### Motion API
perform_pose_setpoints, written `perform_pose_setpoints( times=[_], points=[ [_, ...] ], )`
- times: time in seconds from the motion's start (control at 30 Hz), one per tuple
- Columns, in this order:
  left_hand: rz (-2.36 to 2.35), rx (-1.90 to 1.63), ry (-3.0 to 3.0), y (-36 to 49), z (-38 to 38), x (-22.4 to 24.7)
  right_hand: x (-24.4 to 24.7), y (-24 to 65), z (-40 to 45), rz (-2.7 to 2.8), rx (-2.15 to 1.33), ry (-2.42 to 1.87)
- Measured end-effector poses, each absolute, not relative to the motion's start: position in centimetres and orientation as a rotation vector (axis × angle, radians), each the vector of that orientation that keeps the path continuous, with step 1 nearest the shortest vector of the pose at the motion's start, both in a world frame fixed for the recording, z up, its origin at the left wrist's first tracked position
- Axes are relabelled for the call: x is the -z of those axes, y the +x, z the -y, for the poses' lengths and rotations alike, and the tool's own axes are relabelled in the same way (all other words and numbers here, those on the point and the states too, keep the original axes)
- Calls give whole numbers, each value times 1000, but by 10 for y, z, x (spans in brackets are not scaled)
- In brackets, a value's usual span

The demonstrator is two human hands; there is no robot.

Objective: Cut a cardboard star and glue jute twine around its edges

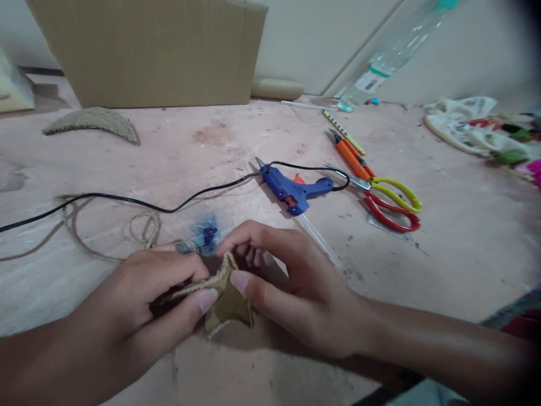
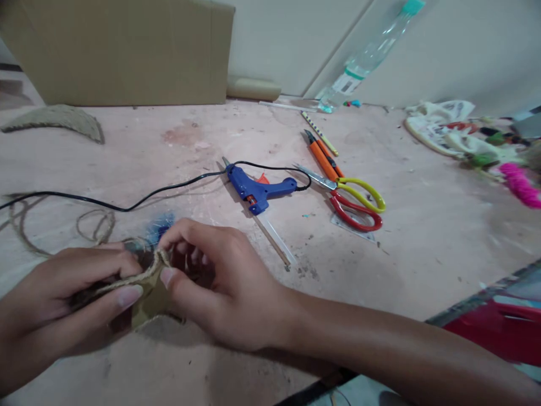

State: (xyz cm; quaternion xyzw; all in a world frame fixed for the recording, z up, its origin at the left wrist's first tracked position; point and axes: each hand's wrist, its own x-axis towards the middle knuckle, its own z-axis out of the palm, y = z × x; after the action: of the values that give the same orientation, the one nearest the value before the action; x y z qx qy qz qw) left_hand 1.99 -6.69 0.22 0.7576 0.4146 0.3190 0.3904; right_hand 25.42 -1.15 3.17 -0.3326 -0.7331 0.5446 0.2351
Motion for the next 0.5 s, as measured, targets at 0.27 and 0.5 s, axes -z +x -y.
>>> perform_pose_setpoints(
  times=[0.27,0.5],
  points=[
    [-1013,-784,2039,17,67,1,-25,256,12,2022,-1463,-726],
    [-1000,-750,2076,14,73,3,-26,256,9,2042,-1294,-714]
  ],
)
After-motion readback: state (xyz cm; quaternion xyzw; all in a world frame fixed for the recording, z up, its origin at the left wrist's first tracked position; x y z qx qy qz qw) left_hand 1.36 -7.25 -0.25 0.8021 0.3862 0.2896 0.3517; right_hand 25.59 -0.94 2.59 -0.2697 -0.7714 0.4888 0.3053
